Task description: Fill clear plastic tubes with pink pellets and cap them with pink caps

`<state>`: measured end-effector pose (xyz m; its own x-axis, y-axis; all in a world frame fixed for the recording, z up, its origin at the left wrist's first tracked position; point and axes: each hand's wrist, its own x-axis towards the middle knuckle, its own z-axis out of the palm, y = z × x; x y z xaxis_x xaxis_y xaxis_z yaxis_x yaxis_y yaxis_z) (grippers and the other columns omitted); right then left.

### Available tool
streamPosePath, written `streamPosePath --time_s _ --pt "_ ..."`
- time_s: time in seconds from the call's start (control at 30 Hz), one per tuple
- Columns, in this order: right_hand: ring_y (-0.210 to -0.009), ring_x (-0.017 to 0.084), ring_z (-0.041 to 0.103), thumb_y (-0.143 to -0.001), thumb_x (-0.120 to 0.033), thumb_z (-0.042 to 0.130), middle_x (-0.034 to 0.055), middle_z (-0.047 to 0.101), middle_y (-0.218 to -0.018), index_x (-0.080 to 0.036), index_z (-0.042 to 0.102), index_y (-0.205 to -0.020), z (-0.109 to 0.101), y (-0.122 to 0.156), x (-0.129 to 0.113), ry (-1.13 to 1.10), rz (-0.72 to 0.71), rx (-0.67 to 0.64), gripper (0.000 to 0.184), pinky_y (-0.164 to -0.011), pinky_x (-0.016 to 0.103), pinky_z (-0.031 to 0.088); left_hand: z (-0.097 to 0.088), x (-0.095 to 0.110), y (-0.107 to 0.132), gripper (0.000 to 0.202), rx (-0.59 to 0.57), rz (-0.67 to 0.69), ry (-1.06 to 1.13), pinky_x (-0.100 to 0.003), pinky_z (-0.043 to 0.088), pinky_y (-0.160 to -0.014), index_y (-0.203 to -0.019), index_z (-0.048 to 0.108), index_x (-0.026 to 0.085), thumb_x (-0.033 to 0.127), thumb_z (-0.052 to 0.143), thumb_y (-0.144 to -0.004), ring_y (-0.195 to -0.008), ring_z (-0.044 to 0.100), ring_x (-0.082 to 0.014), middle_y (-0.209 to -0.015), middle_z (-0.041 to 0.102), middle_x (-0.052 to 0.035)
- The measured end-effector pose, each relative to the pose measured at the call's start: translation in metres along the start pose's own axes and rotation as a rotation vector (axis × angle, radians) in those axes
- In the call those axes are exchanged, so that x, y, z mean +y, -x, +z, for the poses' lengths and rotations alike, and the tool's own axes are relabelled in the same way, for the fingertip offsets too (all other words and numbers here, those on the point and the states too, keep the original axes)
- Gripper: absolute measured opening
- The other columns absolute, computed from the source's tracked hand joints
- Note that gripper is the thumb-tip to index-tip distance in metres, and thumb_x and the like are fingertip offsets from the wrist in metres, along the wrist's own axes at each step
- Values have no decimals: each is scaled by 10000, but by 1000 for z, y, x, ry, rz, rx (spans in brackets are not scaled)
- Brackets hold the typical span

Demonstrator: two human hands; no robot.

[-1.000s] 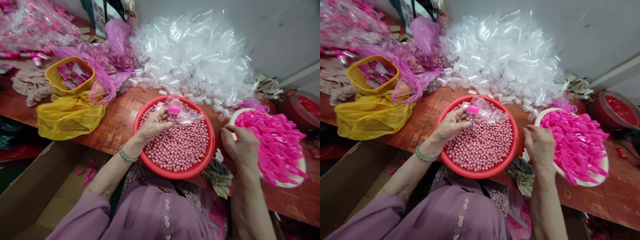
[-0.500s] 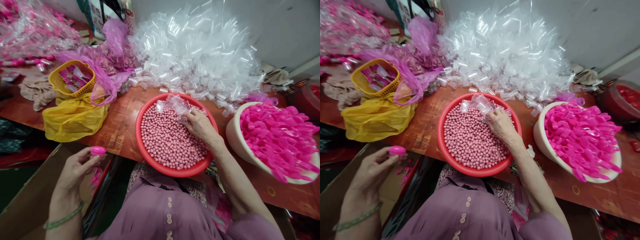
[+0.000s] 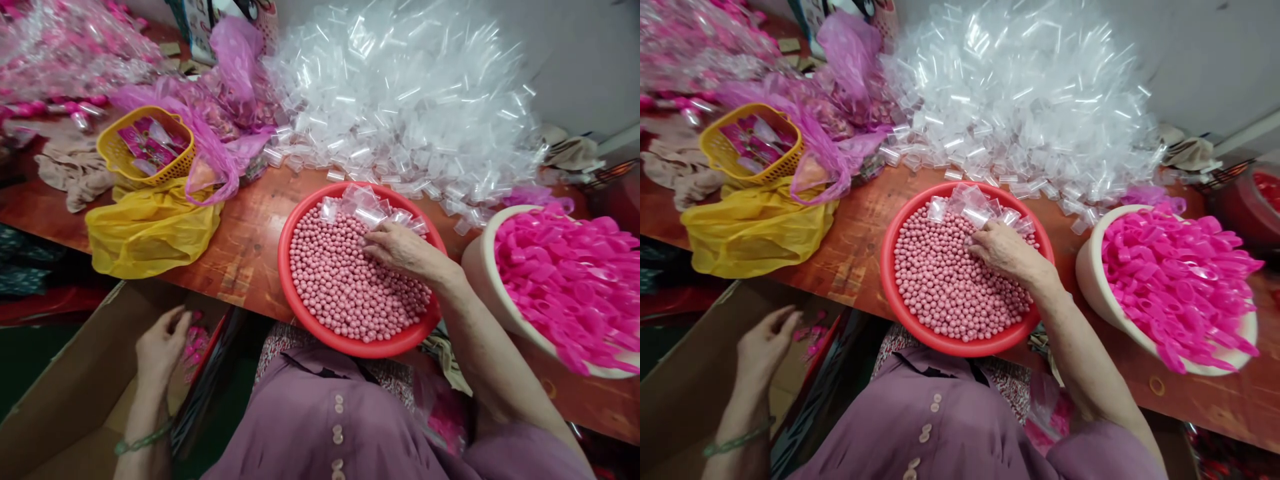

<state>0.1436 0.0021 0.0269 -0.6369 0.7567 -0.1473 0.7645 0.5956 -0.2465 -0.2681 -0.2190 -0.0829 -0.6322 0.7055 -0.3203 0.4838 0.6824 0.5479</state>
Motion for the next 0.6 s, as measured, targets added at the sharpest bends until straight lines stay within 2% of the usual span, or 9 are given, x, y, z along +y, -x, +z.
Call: streamPosePath --time_s 0.03,0.1,0.13,0.23,0.3,0.37,0.43,0.5,0.6 --pt "-827 220 615 -957 -278 571 113 677 -929 -157 718 -920 -2 -2 -1 17 14 -31 195 -780 332 453 -4 27 6 379 42 73 207 -396 551 -936 -1170 672 168 424 578 -906 -1014 715 -277 -1082 759 -105" --pt "-831 227 629 -920 -256 622 115 694 -940 -143 703 -973 -8 -8 -4 49 52 -117 149 -753 321 446 -4 88 19 347 25 313 545 -354 549 -975 -1144 687 188 442 577 -936 -1001 715 -217 -1106 753 -71" --pt "-843 233 639 -902 -244 642 115 704 -943 -137 697 -986 -11 -11 -5 50 70 -144 147 -750 319 445 1 119 26 324 -38 414 630 -343 550 -975 -1108 704 191 440 577 -943 -986 716 -203 -1076 762 -62" --pt "-862 245 654 -863 -227 676 126 706 -962 -132 700 -984 -17 -17 -12 94 83 -195 155 -757 321 451 32 198 33 377 -436 646 714 -382 498 -1079 -1218 674 172 419 561 -957 -1162 672 -229 -1261 716 -102" --pt "-843 245 657 -862 -189 645 149 695 -978 -124 712 -958 -16 -18 -18 162 91 -220 134 -750 327 454 59 233 28 412 -585 682 648 -441 410 -1172 -1276 638 144 377 551 -947 -1305 589 -269 -1372 653 -129" --pt "-806 247 654 -870 -111 555 175 688 -963 -109 717 -935 -11 -17 -25 215 116 -224 174 -724 338 452 82 253 20 439 -653 671 550 -495 328 -1221 -1312 610 127 315 552 -919 -1388 514 -305 -1429 610 -145" --pt "-786 246 645 -858 -40 473 187 681 -942 -102 709 -927 -3 -17 -31 216 107 -190 254 -710 344 448 98 261 16 502 -666 656 475 -508 270 -1248 -1375 559 104 273 537 -903 -1452 440 -316 -1512 530 -167" --pt "-789 234 629 -828 -12 462 178 671 -947 -105 688 -935 7 -17 -35 168 50 -146 266 -715 333 448 106 264 16 552 -667 657 426 -487 224 -1268 -1427 506 76 266 512 -909 -1493 384 -304 -1574 451 -185" --pt "-798 213 589 -788 -44 510 145 648 -943 -118 635 -898 18 -17 -34 42 -12 -93 183 -737 311 454 108 264 22 564 -701 675 400 -452 178 -1285 -1446 490 69 295 483 -929 -1509 364 -282 -1590 430 -181"
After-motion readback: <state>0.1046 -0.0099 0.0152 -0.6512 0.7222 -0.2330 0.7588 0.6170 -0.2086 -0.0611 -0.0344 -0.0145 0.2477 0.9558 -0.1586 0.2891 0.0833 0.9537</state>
